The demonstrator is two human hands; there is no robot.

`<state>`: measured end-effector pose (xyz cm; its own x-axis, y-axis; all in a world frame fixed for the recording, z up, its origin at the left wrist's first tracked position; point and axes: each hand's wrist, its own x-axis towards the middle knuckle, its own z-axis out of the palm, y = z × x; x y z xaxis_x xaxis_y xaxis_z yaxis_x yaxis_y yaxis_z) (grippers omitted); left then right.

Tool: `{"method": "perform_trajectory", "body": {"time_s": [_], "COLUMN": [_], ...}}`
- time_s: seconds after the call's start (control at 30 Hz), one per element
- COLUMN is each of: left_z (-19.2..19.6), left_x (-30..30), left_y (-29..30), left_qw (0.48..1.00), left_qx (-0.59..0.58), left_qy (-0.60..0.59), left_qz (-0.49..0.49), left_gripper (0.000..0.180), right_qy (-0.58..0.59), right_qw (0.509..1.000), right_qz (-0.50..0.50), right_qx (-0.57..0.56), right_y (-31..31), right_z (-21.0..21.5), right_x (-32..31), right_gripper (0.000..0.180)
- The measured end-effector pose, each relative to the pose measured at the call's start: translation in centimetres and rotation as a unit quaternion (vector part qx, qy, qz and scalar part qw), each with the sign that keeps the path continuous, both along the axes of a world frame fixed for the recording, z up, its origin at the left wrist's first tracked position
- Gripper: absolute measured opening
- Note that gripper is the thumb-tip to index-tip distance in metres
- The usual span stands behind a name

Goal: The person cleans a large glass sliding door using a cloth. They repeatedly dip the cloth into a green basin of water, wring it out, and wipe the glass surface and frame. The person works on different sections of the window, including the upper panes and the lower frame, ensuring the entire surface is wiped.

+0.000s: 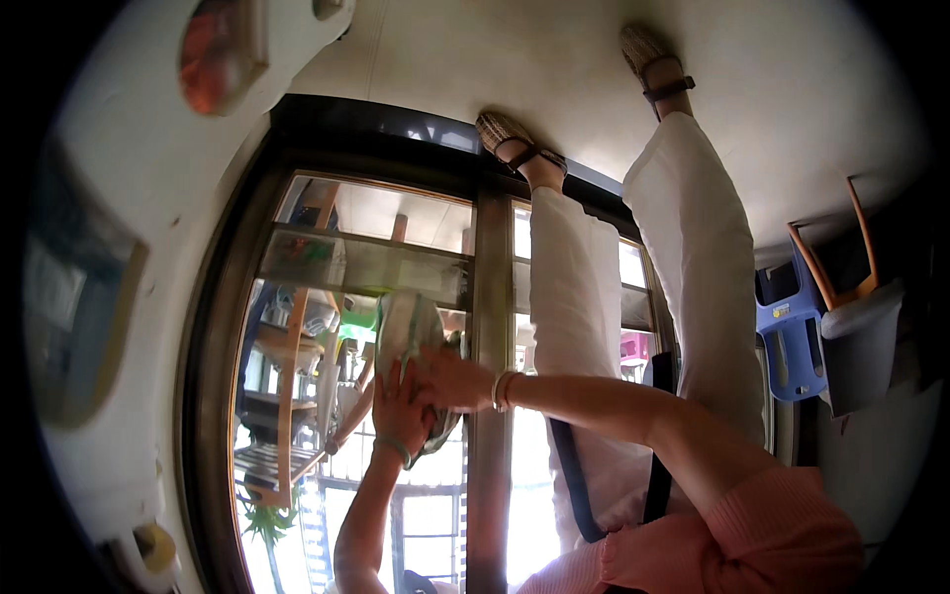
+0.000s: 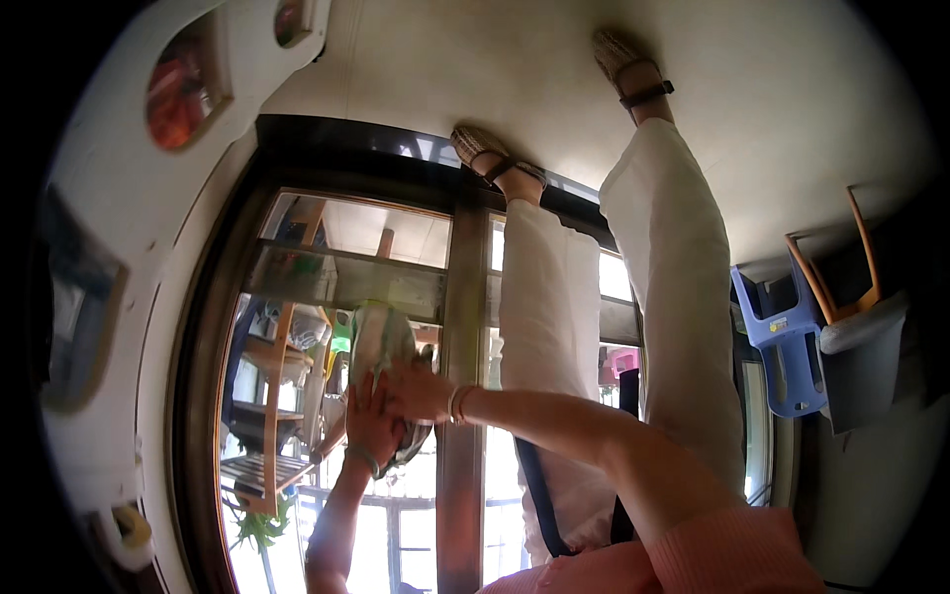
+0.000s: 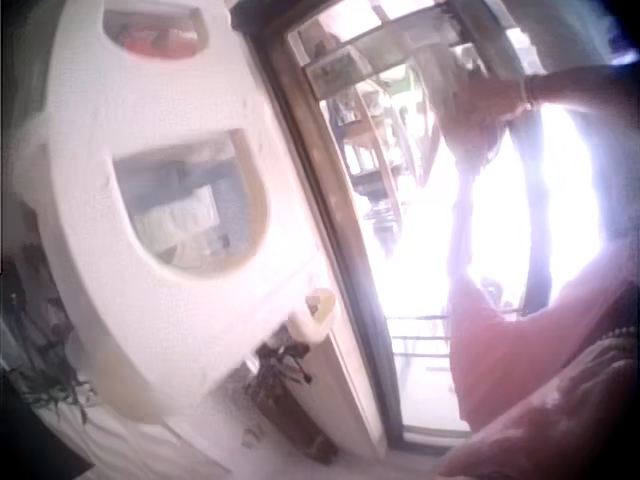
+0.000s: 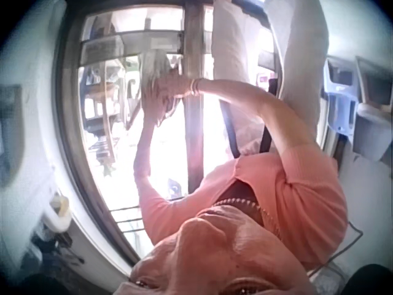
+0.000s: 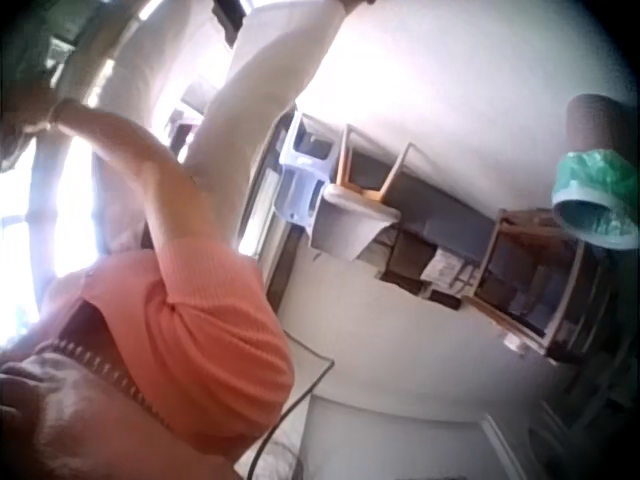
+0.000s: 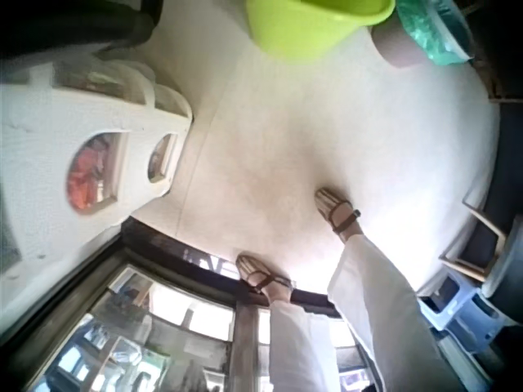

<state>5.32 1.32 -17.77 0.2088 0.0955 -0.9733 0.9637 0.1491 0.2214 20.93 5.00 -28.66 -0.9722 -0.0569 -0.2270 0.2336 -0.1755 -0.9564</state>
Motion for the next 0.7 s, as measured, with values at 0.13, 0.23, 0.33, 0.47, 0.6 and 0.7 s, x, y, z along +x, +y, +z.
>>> {"method": "perform_trajectory", "body": {"time_s": [0.13, 0.23, 0.33, 0.47, 0.6, 0.7], "left_z": [11.3, 20.7, 28.8, 31.2, 29.8, 27.4], "left_x": [1.1, 1.8, 1.9, 4.2, 2.3, 0.5], "left_y": [-0.3, 0.7, -0.1, 3.7, -0.2, 0.2], "left_qw": [0.993, 0.987, 0.963, 0.87, 0.911, 0.914], "left_qx": [0.041, 0.037, 0.046, 0.063, 0.114, 0.116], "left_qy": [0.093, 0.154, 0.263, 0.458, 0.396, 0.388], "left_qz": [0.053, 0.04, 0.027, 0.174, -0.01, -0.037], "left_gripper": [0.05, 0.05, 0.05, 0.053, 0.056, 0.058], "right_qy": [0.074, 0.119, 0.177, 0.277, 0.224, 0.181], "right_qw": [0.996, 0.978, 0.954, 0.939, 0.963, 0.976], "right_qz": [0.01, -0.048, -0.021, -0.01, 0.002, 0.005], "right_qx": [-0.04, -0.167, -0.242, -0.201, -0.152, -0.125], "right_y": [1.9, 0.3, 0.8, -0.3, -0.4, -0.4], "right_z": [10.9, 17.7, 22.9, 25.5, 24.2, 23.5], "right_x": [0.5, 1.2, 1.4, -0.1, -0.7, -1.5], "right_gripper": [0.035, 0.056, 0.066, 0.071, 0.073, 0.073]}}
